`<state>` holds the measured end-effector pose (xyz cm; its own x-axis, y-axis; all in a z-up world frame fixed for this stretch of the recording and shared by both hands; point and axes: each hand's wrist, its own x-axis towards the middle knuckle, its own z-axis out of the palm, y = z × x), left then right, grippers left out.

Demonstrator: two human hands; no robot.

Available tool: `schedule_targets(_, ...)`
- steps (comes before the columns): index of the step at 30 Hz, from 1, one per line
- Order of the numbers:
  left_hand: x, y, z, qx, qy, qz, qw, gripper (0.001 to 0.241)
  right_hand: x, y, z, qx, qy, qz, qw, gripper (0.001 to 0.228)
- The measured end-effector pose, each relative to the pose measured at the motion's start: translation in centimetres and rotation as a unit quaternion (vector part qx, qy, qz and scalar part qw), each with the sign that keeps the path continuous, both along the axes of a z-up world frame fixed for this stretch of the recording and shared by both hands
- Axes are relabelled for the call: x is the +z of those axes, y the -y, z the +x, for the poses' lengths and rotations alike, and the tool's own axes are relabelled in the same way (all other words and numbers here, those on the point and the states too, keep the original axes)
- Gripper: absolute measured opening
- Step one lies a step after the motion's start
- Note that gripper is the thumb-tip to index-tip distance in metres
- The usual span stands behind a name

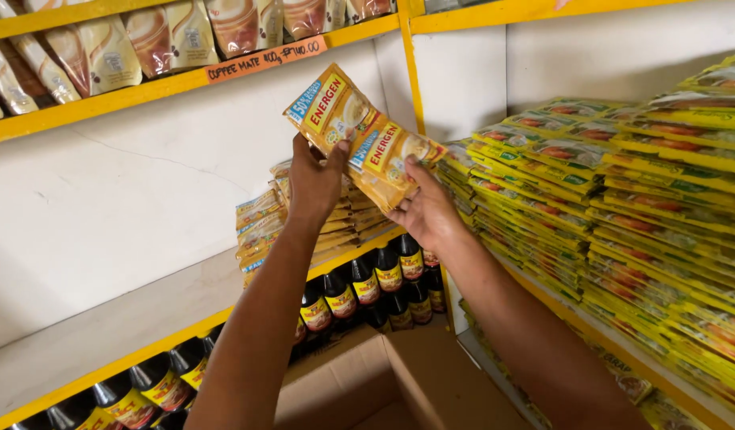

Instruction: Unpacking cereal drink sachets from a cardboard box and stacking them onto a grocery shelf.

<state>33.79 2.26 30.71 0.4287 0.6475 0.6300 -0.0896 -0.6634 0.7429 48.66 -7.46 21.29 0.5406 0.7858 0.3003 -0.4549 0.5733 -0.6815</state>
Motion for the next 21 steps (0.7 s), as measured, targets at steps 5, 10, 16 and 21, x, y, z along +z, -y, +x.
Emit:
schedule_targets(5,-0.5,-6.8,5.3,0.099,-0.107,0.036,0.989,0.065,-0.4,-6.7,3.7,-0.033,-0.057,-0.091,0.994,0.055)
schedule_targets(10,-2.1,-8.1,6.7,0.2,-0.329,0.042,0.922,0.1,-1.1,-9.3,3.5,-0.037,-0.059,-0.135,0.988,0.053)
schedule_targets(16,-2.0,-3.2,2.9,0.204,-0.433,0.177,0.86,0.061,-1.2,-11.3,3.1,-0.048,-0.075,-0.05,0.995,0.061)
schedule_targets(21,-4.1,-4.0,2.6,0.194,-0.377,0.389,0.818,0.075,-3.7,-10.6,4.0,-0.053,-0.041,-0.088,0.994,0.079)
